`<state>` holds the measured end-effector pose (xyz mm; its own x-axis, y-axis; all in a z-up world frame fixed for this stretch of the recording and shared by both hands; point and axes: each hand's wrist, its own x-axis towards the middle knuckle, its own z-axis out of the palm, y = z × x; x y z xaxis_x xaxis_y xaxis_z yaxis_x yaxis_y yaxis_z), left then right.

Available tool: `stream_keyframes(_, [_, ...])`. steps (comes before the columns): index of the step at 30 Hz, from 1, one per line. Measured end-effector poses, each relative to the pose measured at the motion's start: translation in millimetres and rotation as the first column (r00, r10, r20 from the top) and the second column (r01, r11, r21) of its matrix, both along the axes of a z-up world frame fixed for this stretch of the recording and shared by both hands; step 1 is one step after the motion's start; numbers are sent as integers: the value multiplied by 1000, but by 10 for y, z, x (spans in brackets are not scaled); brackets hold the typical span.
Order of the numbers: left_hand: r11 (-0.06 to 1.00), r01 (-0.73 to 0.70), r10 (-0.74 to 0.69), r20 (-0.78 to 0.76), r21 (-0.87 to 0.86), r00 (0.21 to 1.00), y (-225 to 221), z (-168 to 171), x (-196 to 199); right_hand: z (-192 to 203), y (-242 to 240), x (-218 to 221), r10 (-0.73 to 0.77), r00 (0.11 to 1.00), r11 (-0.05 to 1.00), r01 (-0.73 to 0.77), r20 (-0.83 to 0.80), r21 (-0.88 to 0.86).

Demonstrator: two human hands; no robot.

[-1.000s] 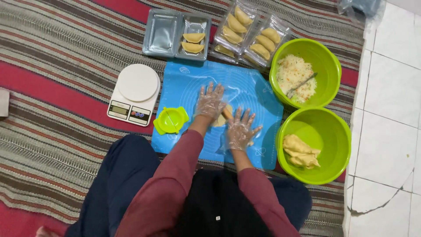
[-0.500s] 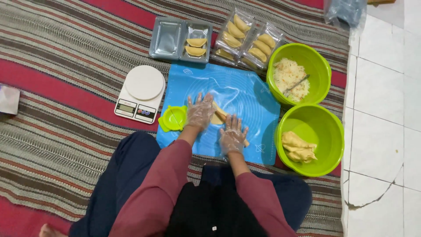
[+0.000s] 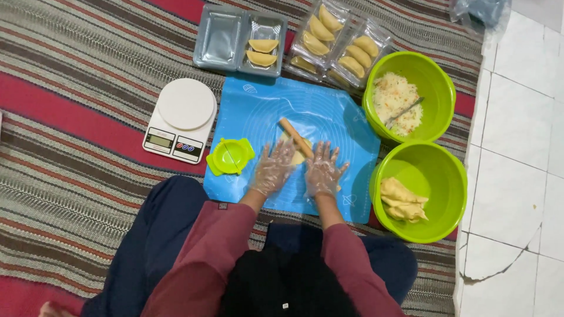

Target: Rolling out small pieces of dough with a rolling pin and placing them into a pastry mold.

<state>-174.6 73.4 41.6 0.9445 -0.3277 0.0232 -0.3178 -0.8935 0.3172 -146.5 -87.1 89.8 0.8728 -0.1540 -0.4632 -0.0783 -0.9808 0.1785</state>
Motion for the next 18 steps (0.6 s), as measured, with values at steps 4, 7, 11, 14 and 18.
stream_keyframes(4, [997,-67,67,-25,-28,997,9,-69,-14,-16,-45,98,-12,994,1000,13,109,-6])
stream_keyframes(7, [997,-55,54,-20,-62,998,8,10,11,-202,-62,242,23,978,998,-11,205,-57])
stream_keyframes(11, [998,-43,43,-5,-38,999,12,-59,2,-167,125,357,126,934,991,-101,336,-91])
stream_keyframes(14, [997,-46,45,-10,-64,999,31,100,-4,-233,81,539,124,929,991,-100,350,-86])
stream_keyframes(18, [991,-87,89,13,-101,996,48,219,-3,-428,-115,773,98,938,995,-82,331,-62])
